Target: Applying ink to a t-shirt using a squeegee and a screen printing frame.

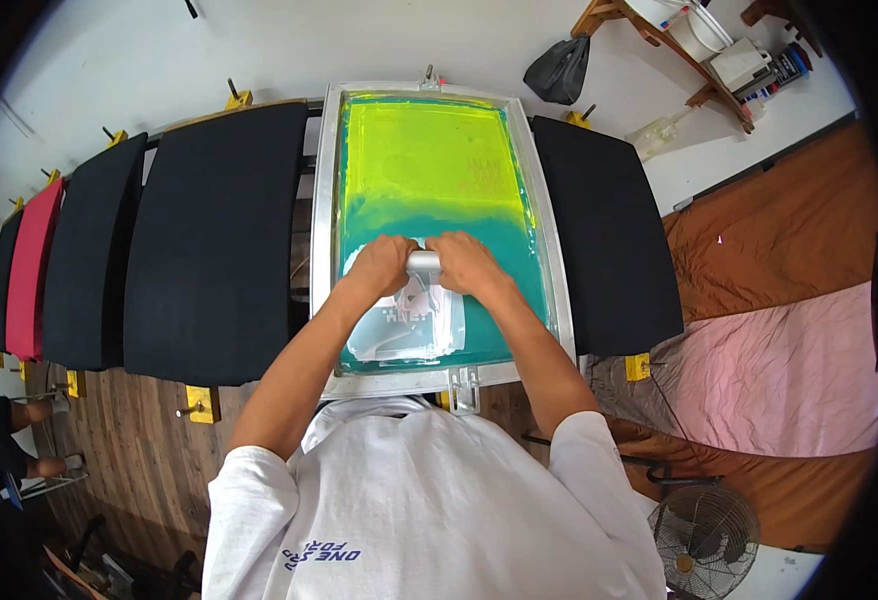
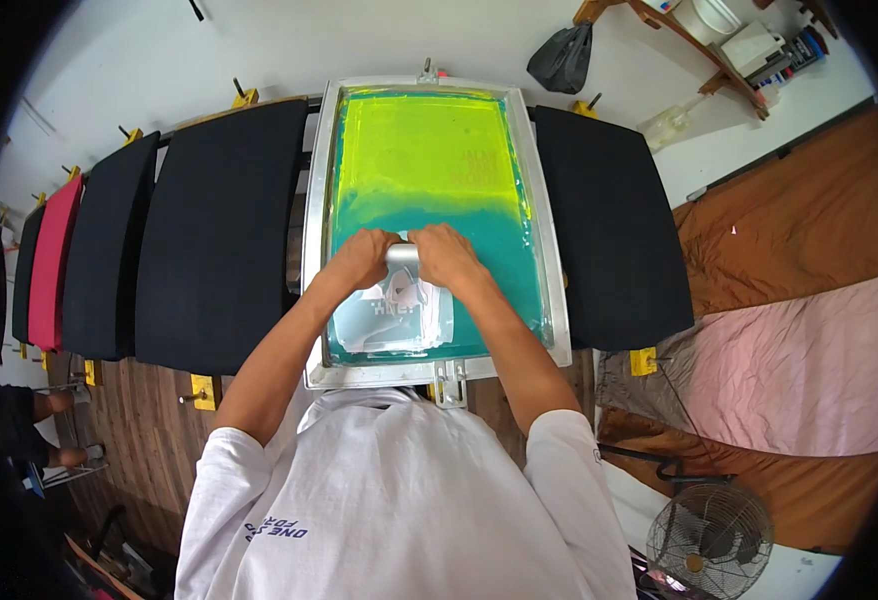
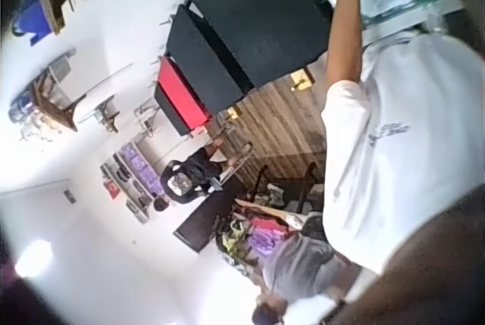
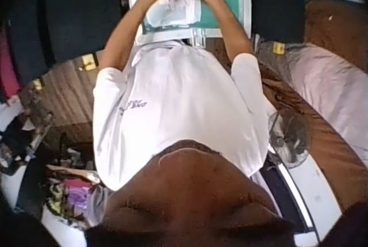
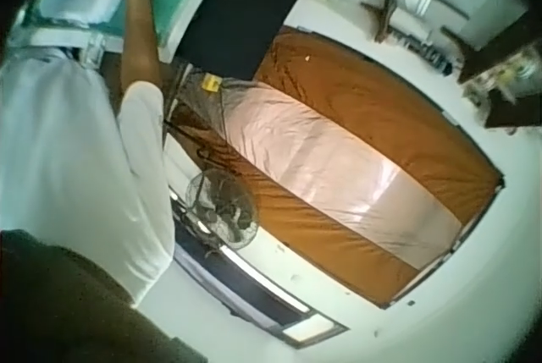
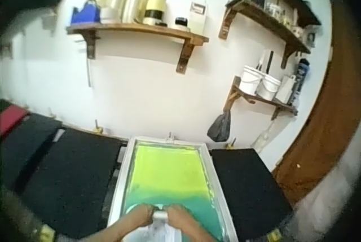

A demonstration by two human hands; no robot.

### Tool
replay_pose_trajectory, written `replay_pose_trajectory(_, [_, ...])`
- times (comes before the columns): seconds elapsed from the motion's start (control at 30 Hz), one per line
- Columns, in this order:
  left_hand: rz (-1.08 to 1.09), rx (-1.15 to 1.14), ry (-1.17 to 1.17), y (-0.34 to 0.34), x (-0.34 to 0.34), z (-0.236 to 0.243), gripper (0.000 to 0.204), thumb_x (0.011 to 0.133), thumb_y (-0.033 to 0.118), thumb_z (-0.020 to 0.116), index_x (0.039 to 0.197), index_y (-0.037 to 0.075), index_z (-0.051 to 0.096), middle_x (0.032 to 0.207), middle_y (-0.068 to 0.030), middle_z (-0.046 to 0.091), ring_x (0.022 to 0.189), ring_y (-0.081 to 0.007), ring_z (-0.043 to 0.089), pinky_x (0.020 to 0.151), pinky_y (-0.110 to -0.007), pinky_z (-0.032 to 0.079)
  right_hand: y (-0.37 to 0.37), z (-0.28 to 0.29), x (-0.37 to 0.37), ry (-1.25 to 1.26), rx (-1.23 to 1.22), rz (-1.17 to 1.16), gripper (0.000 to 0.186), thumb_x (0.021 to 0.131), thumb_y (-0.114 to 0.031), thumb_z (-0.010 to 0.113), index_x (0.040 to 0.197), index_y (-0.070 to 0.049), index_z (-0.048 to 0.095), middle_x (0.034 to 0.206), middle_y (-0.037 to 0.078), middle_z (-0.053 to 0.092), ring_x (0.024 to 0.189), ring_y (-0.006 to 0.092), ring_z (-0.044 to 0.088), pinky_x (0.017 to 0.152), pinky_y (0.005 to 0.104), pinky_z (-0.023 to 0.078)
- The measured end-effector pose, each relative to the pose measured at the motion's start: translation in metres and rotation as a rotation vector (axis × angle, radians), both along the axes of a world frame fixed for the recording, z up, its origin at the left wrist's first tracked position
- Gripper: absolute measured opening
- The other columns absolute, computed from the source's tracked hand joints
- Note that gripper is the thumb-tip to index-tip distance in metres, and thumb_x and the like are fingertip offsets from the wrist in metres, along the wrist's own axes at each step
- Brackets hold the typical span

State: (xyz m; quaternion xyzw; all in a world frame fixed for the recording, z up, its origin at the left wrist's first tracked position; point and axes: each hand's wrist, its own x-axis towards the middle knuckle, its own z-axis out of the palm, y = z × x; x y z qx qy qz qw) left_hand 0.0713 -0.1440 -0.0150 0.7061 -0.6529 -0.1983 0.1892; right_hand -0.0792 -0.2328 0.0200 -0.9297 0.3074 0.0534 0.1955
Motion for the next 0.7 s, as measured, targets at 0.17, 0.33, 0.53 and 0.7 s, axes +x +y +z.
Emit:
replay_pose_trajectory(0.17, [-0.066,0.020,0.027,0.017,-0.011,-0.001,0.030,0.068,-0.002,0.069,0.096,0.008,0.074,0.086,-0.0184,0.072,0.081,-0.0360,0.071,0.075,-0.043,0.058,0.022,-0.012,-0.020,-0.062,-0.006,0.007,0.032,0.065,0.008,0.063,0.097,0.001,0.066,0.093,0.024,0.067,0.094,0.0428,0.063,0.083,0.0510,0.052])
replay_pose_trajectory(0.33, [-0.145,-0.023,0.030,0.045,-0.026,0.003,0.027,0.067,-0.001,0.070,0.092,0.010,0.072,0.083,-0.0151,0.071,0.079,-0.0331,0.071,0.073,-0.041,0.058,0.056,-0.013,-0.044,-0.127,-0.031,-0.012,0.026,0.065,0.007,0.062,0.090,0.000,0.062,0.086,0.023,0.063,0.088,0.0440,0.059,0.080,0.0514,0.049])
replay_pose_trajectory(0.53, [-0.333,0.065,-0.087,0.070,-0.037,0.015,0.035,0.067,-0.001,0.071,0.100,0.011,0.073,0.083,-0.0124,0.072,0.080,-0.0297,0.071,0.079,-0.040,0.054,0.111,-0.009,-0.064,-0.151,0.041,-0.125,0.028,0.065,0.005,0.063,0.093,0.002,0.062,0.087,0.023,0.063,0.088,0.0439,0.059,0.081,0.0506,0.048])
replay_pose_trajectory(0.7, [-0.381,0.184,-0.104,0.070,-0.036,0.029,0.036,0.068,0.000,0.072,0.102,0.011,0.074,0.083,-0.0115,0.073,0.084,-0.0277,0.071,0.091,-0.042,0.049,0.123,0.001,-0.060,-0.148,0.123,-0.205,0.022,0.066,0.005,0.061,0.089,0.006,0.063,0.083,0.028,0.064,0.085,0.0470,0.063,0.078,0.0518,0.050])
